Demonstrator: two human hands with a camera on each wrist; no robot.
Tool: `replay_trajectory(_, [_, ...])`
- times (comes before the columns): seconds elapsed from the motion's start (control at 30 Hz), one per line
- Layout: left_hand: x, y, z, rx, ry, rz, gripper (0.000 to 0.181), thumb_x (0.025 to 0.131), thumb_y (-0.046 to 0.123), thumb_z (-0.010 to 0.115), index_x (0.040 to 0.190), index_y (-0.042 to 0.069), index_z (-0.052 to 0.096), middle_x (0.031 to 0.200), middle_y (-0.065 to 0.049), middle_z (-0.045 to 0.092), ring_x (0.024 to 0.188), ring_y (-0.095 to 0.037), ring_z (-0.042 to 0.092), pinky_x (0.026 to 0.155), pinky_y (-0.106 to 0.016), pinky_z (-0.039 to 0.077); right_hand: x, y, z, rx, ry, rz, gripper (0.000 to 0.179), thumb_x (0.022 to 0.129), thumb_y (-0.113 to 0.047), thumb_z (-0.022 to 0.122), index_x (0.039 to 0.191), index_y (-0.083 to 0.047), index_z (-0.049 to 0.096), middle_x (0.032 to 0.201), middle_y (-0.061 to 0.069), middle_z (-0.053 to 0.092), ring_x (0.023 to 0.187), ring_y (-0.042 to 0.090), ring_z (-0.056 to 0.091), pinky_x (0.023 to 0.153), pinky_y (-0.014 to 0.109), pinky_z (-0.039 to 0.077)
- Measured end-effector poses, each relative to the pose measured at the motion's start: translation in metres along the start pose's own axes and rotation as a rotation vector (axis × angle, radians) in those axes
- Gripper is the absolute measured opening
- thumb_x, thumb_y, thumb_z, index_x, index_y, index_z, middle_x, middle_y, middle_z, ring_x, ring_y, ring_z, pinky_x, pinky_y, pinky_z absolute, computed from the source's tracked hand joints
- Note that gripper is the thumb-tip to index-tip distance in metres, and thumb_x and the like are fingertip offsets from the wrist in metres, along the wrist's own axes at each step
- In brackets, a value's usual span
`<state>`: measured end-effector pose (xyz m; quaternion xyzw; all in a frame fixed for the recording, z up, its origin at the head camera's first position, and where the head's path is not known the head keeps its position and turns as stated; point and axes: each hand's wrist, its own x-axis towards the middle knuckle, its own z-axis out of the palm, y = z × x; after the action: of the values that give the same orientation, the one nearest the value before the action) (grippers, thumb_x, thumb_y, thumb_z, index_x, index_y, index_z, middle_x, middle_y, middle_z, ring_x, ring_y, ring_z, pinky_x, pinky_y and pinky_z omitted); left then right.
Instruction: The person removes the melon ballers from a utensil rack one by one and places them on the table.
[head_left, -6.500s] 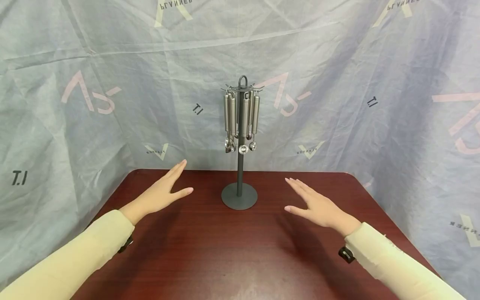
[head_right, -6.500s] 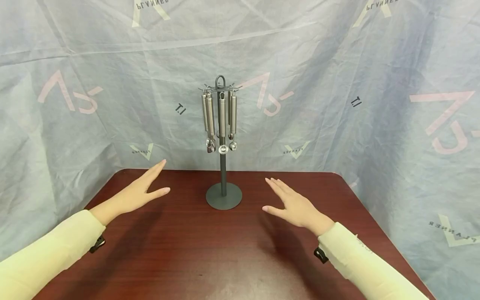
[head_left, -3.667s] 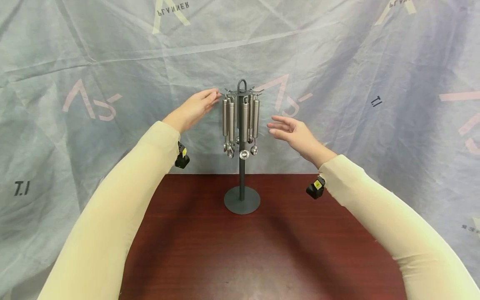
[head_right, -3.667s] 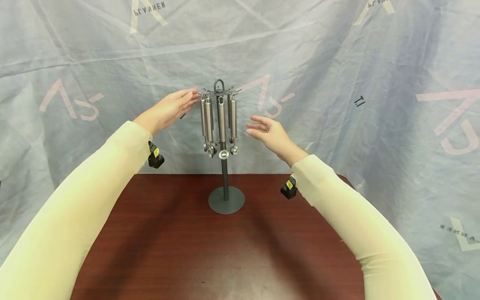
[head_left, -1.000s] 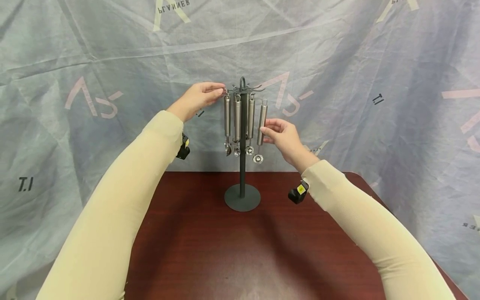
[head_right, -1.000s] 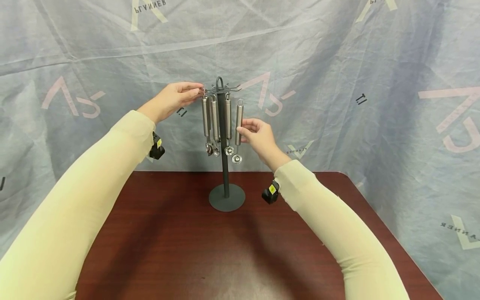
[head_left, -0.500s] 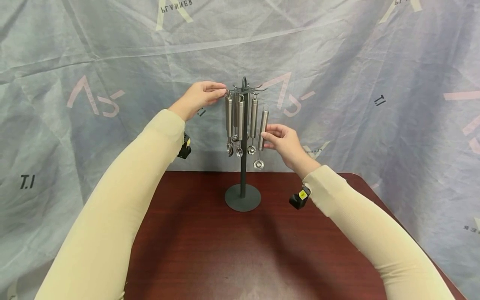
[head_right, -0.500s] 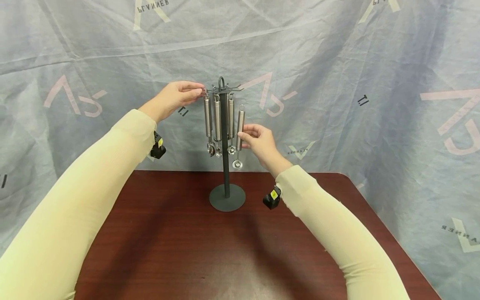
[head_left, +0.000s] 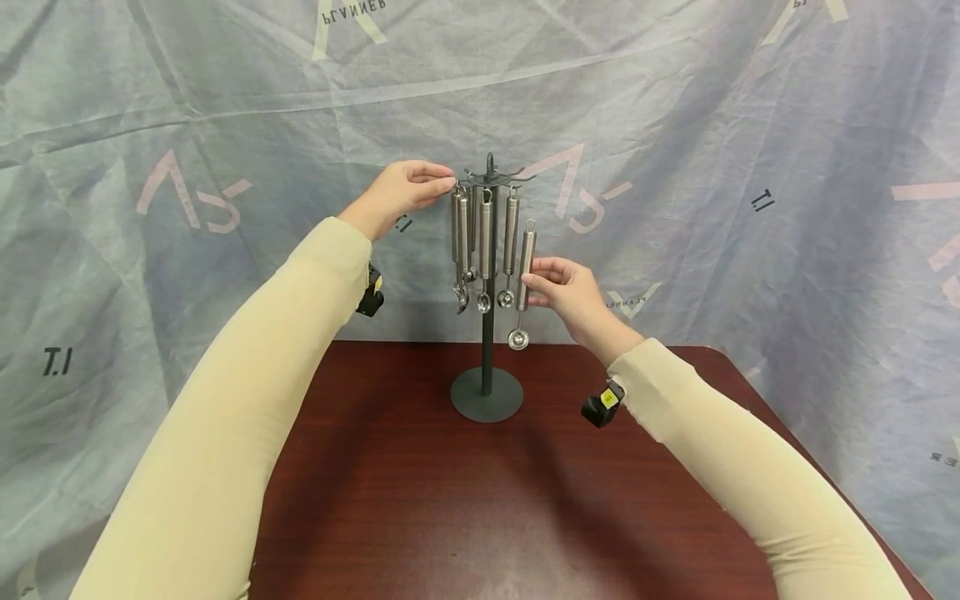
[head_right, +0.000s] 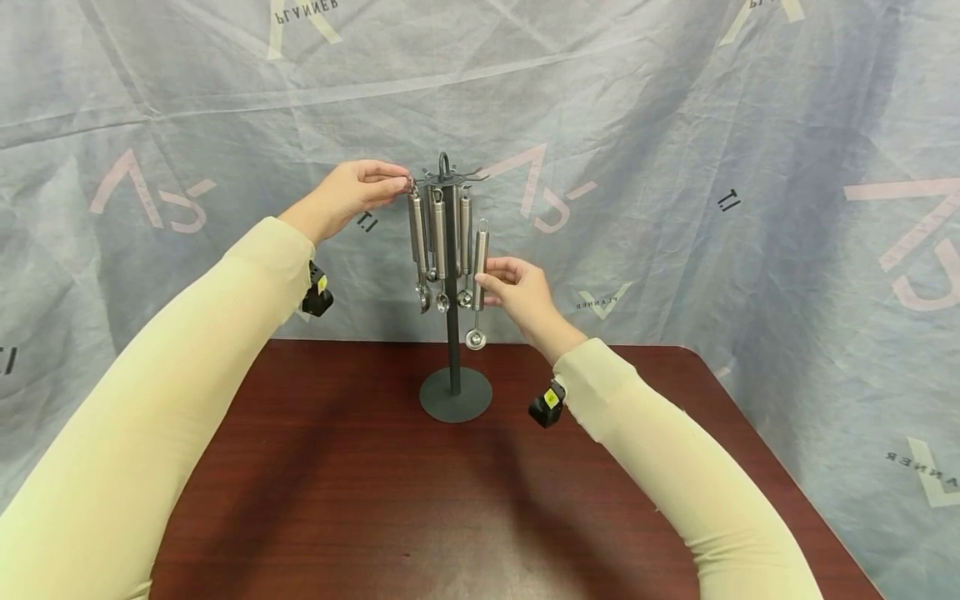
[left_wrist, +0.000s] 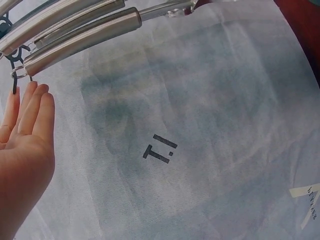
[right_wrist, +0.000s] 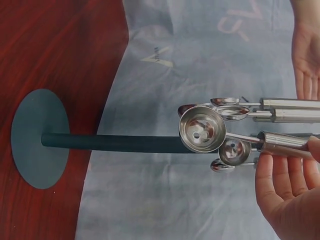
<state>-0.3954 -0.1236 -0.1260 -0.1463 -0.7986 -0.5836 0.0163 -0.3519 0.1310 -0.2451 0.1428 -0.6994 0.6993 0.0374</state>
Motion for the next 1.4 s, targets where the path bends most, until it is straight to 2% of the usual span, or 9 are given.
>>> replay_trajectory(0.3, [0.003,0.0,0.0,-0.017,0.005,-0.023,0.048,0.093,0.018,0.065,0.136,0.004,0.051,0.142,-0.01,0.051,0.13,-0.02,0.05,0.113,-0.03,0.038,-0.008,0.004,0.007,0.029,-0.03,-0.001,0.014,0.092,-0.002,0.063,0.106,-0.002,0.06,0.086,-0.007,0.066,0.081,0.006,0.064,0.073,0.024,0.059])
replay_trajectory(0.5, [0.002,0.001,-0.001,-0.012,-0.023,-0.036,0.055,0.094,0.02,0.065,0.143,0.007,0.044,0.147,-0.009,0.046,0.134,-0.019,0.046,0.113,-0.027,0.038,-0.014,0.006,0.011,0.014,-0.06,-0.013,0.018,0.092,-0.001,0.062,0.11,0.002,0.059,0.085,-0.008,0.066,0.08,0.005,0.064,0.073,0.024,0.059])
replay_trajectory(0.8, [-0.012,0.012,0.001,0.003,-0.09,-0.037,0.06,0.096,0.019,0.061,0.149,0.008,0.036,0.153,-0.007,0.038,0.14,-0.017,0.04,0.115,-0.026,0.033,-0.017,0.011,0.016,-0.033,-0.076,0.013,0.026,0.093,-0.002,0.063,0.117,0.005,0.057,0.087,-0.009,0.065,0.08,0.004,0.064,0.076,0.026,0.059])
replay_trajectory(0.97, [-0.011,0.011,0.001,0.022,-0.112,-0.02,0.064,0.096,0.022,0.062,0.151,0.009,0.033,0.156,-0.006,0.035,0.142,-0.016,0.037,0.116,-0.026,0.032,-0.021,0.014,0.02,-0.02,-0.101,0.011,0.027,0.092,-0.002,0.063,0.117,0.007,0.057,0.088,-0.008,0.065,0.081,0.005,0.065,0.077,0.028,0.059])
replay_trajectory(1.2, [-0.009,0.011,0.002,-0.006,-0.112,-0.012,0.064,0.095,0.018,0.063,0.15,0.007,0.034,0.155,-0.007,0.037,0.141,-0.016,0.037,0.116,-0.025,0.03,-0.028,0.017,0.026,-0.017,-0.135,0.044,0.027,0.093,-0.003,0.062,0.119,0.005,0.057,0.091,-0.007,0.065,0.083,0.006,0.066,0.079,0.03,0.059])
replay_trajectory(1.4, [-0.011,0.017,-0.002,0.036,-0.175,-0.018,0.066,0.097,0.018,0.059,0.153,0.008,0.026,0.159,-0.005,0.029,0.146,-0.015,0.028,0.12,-0.026,0.024,-0.034,0.019,0.035,0.022,-0.168,0.054,0.02,0.093,-0.001,0.061,0.112,0.004,0.058,0.089,-0.006,0.066,0.082,0.006,0.066,0.076,0.028,0.06])
